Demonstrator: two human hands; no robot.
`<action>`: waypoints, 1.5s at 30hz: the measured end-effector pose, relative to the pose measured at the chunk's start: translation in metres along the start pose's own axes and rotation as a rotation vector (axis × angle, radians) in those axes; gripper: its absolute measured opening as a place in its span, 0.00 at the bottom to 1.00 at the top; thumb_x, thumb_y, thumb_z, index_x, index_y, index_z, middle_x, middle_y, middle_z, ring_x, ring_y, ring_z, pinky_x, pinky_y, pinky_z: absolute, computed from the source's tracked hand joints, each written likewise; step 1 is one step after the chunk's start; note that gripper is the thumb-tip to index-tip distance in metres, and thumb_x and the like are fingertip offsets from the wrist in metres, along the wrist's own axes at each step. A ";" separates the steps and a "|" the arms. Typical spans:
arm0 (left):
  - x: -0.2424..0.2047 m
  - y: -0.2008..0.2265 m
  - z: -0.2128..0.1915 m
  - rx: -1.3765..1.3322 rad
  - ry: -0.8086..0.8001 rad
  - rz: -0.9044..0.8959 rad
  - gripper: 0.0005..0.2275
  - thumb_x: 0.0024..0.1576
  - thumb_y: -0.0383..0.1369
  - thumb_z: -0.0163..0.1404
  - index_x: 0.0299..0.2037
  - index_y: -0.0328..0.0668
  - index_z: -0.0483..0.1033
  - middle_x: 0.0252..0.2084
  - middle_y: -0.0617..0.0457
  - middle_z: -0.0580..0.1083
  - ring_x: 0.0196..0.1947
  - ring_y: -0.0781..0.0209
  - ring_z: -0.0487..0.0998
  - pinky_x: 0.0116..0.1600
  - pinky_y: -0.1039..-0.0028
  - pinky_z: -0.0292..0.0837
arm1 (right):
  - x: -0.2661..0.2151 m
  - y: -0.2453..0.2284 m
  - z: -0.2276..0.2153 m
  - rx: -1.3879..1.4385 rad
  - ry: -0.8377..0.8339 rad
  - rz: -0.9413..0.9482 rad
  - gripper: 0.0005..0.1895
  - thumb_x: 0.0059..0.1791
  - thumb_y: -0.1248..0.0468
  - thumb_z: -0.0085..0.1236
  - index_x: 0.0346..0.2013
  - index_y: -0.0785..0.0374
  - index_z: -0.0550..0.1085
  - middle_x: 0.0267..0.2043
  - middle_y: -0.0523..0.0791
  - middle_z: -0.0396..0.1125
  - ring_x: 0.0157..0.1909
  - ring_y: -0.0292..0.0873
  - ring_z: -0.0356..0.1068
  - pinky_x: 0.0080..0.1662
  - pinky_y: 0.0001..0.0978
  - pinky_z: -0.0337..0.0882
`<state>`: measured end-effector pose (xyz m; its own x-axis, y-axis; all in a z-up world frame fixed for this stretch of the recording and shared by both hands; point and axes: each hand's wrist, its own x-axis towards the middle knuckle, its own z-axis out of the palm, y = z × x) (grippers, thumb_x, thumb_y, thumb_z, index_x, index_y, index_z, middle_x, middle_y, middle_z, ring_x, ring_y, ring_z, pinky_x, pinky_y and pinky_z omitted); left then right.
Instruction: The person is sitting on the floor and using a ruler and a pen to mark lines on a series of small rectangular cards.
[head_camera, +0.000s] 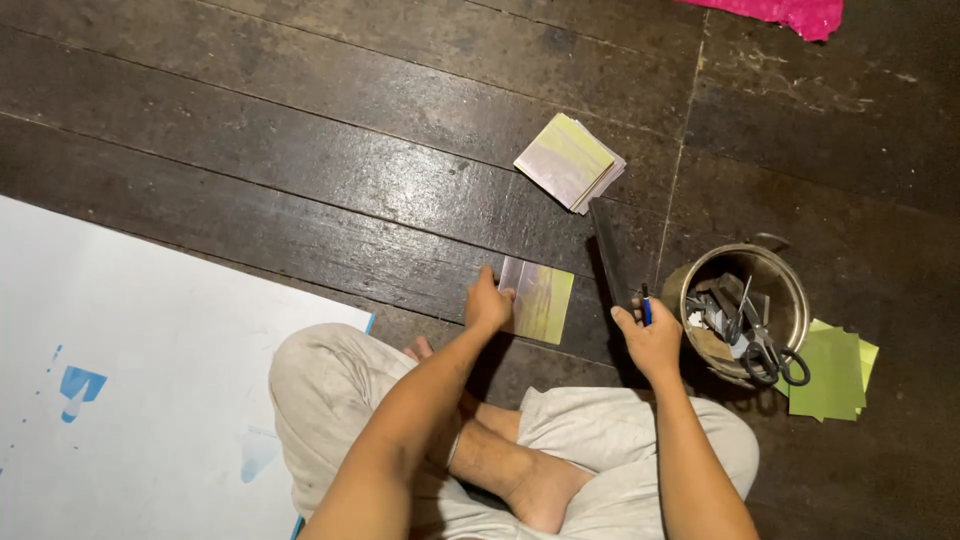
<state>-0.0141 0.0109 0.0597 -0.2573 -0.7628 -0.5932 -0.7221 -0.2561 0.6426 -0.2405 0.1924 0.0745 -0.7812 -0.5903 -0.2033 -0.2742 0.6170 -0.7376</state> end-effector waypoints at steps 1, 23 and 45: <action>-0.001 0.000 -0.001 0.032 -0.011 -0.033 0.17 0.59 0.37 0.56 0.56 0.44 0.69 0.55 0.35 0.76 0.60 0.35 0.75 0.62 0.47 0.71 | -0.002 -0.007 -0.003 -0.024 -0.013 -0.033 0.21 0.42 0.56 0.75 0.41 0.67 0.79 0.32 0.53 0.73 0.35 0.49 0.73 0.40 0.43 0.74; 0.008 -0.021 0.000 0.741 0.247 0.471 0.27 0.59 0.53 0.50 0.65 0.53 0.65 0.57 0.42 0.68 0.55 0.41 0.72 0.55 0.47 0.64 | 0.023 -0.004 0.044 -0.829 -0.415 -0.590 0.22 0.53 0.50 0.54 0.62 0.34 0.72 0.52 0.41 0.69 0.56 0.46 0.67 0.43 0.39 0.80; 0.045 -0.019 -0.009 0.771 0.153 0.521 0.17 0.63 0.52 0.43 0.58 0.68 0.75 0.66 0.57 0.65 0.61 0.49 0.68 0.61 0.45 0.55 | 0.039 -0.024 0.065 -0.776 -0.339 -0.499 0.20 0.53 0.46 0.54 0.58 0.40 0.77 0.55 0.43 0.65 0.57 0.49 0.65 0.46 0.44 0.79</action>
<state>-0.0066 -0.0238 0.0254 -0.6200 -0.7542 -0.2166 -0.7797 0.5611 0.2780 -0.2280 0.1205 0.0427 -0.3063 -0.9194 -0.2468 -0.9160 0.3552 -0.1864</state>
